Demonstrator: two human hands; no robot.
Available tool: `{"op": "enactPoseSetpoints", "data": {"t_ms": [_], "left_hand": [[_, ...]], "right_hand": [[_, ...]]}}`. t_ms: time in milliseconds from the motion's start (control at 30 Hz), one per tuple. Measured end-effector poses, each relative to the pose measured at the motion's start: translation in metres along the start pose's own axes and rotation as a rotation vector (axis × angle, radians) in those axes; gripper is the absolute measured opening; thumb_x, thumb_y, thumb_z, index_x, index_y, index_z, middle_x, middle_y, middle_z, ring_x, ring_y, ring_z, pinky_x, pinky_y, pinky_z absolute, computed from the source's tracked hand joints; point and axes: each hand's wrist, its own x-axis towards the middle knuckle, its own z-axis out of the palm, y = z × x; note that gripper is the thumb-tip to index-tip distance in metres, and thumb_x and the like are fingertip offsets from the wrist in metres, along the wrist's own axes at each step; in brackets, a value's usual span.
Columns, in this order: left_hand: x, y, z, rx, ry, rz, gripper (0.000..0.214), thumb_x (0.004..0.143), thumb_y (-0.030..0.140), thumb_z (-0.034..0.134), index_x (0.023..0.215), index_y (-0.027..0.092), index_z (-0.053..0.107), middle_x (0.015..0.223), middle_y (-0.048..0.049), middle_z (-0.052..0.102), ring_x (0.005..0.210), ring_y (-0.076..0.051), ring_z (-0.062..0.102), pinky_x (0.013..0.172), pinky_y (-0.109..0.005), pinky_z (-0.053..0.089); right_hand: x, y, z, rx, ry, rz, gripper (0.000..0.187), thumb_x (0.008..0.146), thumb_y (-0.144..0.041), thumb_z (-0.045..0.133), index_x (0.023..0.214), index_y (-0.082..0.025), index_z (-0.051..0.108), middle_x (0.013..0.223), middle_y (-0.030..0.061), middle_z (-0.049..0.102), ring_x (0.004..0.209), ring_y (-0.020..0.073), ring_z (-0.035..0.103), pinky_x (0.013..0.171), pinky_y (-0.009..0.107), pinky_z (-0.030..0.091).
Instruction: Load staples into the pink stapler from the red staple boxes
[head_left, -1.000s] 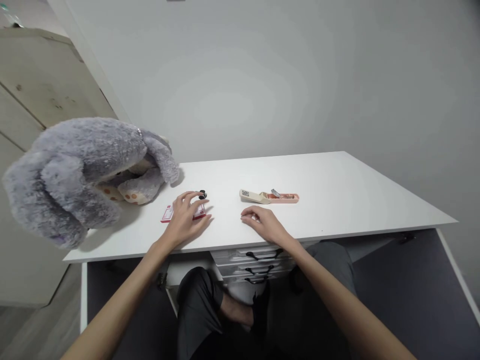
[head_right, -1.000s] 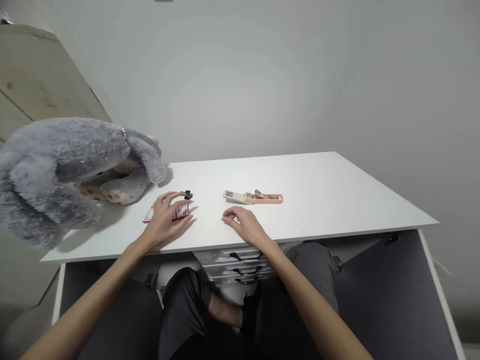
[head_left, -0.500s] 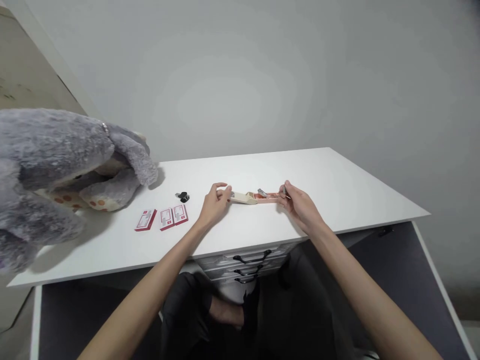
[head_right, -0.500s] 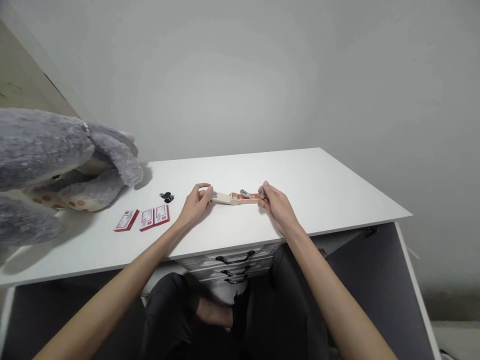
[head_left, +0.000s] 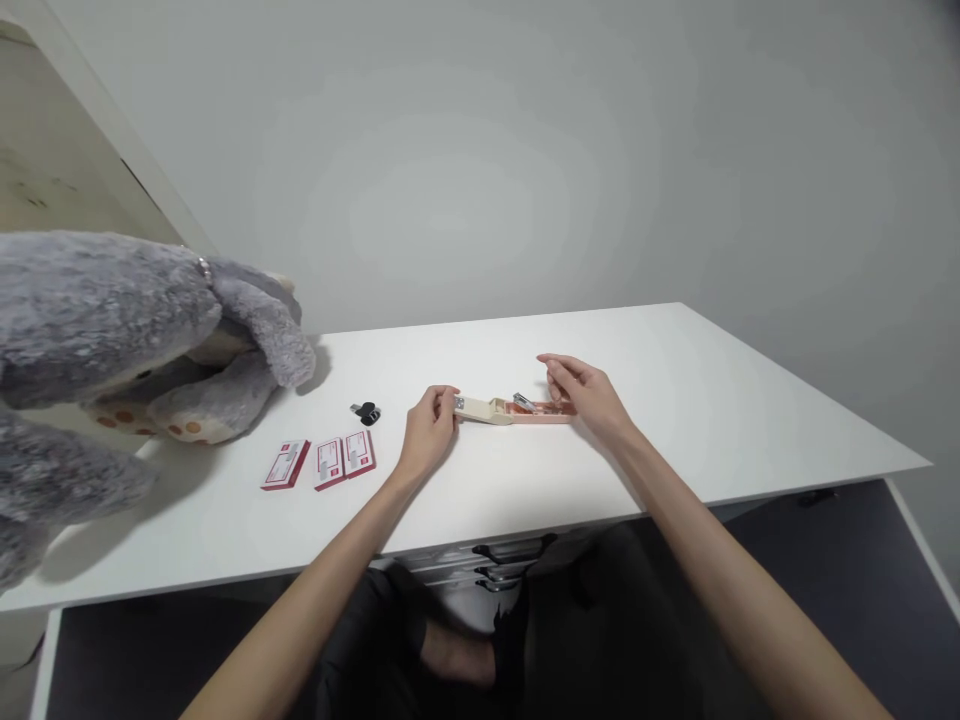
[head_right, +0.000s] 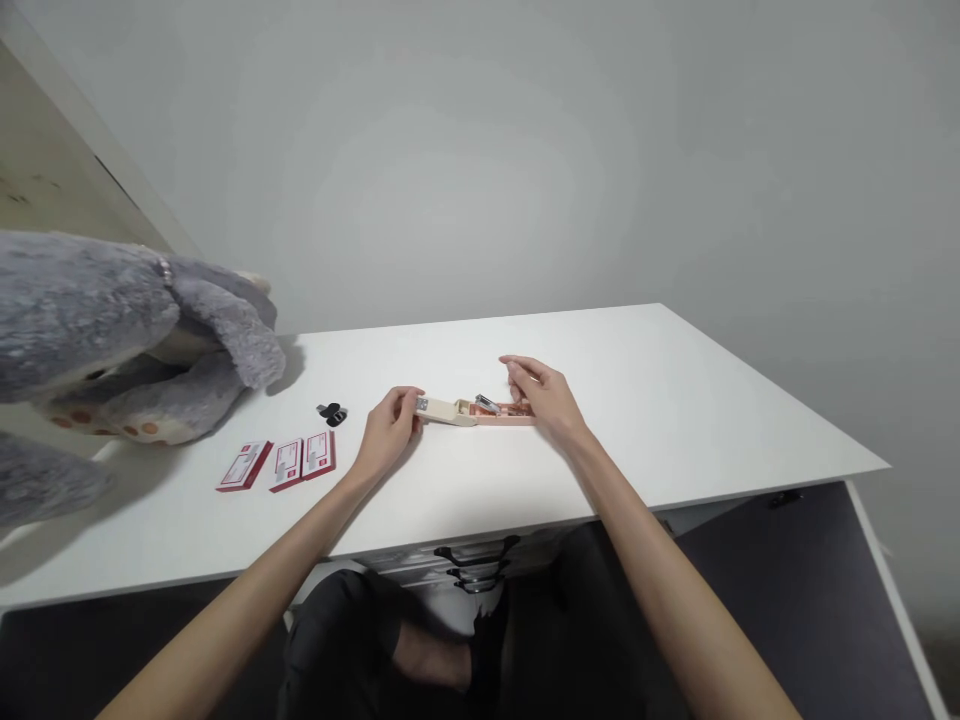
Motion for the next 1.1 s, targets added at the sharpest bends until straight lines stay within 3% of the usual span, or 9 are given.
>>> {"op": "enactPoseSetpoints", "data": {"t_ms": [100, 233, 400, 533, 833, 1100], "left_hand": [[0.000, 0.000, 0.000, -0.002, 0.017, -0.017, 0.034, 0.102, 0.053, 0.057, 0.106, 0.022, 0.069, 0.073, -0.0004, 0.067, 0.065, -0.019, 0.059, 0.068, -0.032, 0.043], [0.000, 0.002, 0.001, 0.031, 0.022, -0.043, 0.034, 0.104, 0.052, 0.052, 0.108, 0.022, 0.068, 0.074, 0.0000, 0.067, 0.062, -0.018, 0.059, 0.066, -0.031, 0.043], [-0.001, 0.008, 0.002, 0.063, 0.024, -0.078, 0.035, 0.105, 0.052, 0.049, 0.109, 0.021, 0.066, 0.073, 0.0009, 0.066, 0.059, -0.016, 0.058, 0.064, -0.030, 0.044], [-0.002, 0.010, 0.003, 0.053, 0.029, -0.075, 0.034, 0.105, 0.050, 0.048, 0.108, 0.021, 0.065, 0.070, 0.0018, 0.063, 0.059, -0.016, 0.058, 0.063, -0.030, 0.044], [-0.002, 0.008, 0.003, 0.065, 0.038, -0.067, 0.035, 0.105, 0.051, 0.048, 0.109, 0.021, 0.066, 0.075, 0.0003, 0.066, 0.060, -0.016, 0.058, 0.065, -0.031, 0.045], [-0.001, 0.006, 0.003, 0.071, 0.033, -0.072, 0.035, 0.105, 0.051, 0.048, 0.109, 0.021, 0.066, 0.077, -0.0010, 0.068, 0.064, -0.017, 0.060, 0.067, -0.031, 0.045]], "right_hand": [[0.007, 0.009, 0.005, -0.039, -0.021, -0.031, 0.052, 0.088, -0.061, 0.079, 0.122, -0.022, 0.075, 0.076, -0.0036, 0.058, 0.064, 0.0131, 0.053, 0.061, 0.029, 0.048], [0.010, 0.022, 0.004, -0.052, 0.018, -0.088, 0.046, 0.088, -0.060, 0.080, 0.114, -0.023, 0.072, 0.084, -0.0018, 0.066, 0.064, 0.0129, 0.056, 0.064, 0.031, 0.054], [0.004, 0.027, 0.001, -0.341, 0.003, -0.225, 0.032, 0.098, -0.050, 0.070, 0.117, -0.026, 0.079, 0.108, 0.0063, 0.078, 0.095, 0.0232, 0.074, 0.086, 0.039, 0.059], [-0.001, 0.029, 0.001, -0.411, -0.019, -0.283, 0.026, 0.103, -0.045, 0.066, 0.115, -0.028, 0.081, 0.110, 0.0063, 0.081, 0.097, 0.0255, 0.078, 0.089, 0.041, 0.060], [-0.003, 0.032, 0.002, -0.598, -0.091, -0.444, 0.023, 0.108, -0.039, 0.059, 0.108, -0.027, 0.079, 0.109, 0.0066, 0.080, 0.100, 0.0268, 0.073, 0.090, 0.042, 0.055], [-0.003, 0.035, 0.002, -0.662, -0.123, -0.456, 0.025, 0.108, -0.038, 0.056, 0.109, -0.027, 0.078, 0.111, 0.0079, 0.081, 0.102, 0.0288, 0.072, 0.092, 0.046, 0.054]]}}
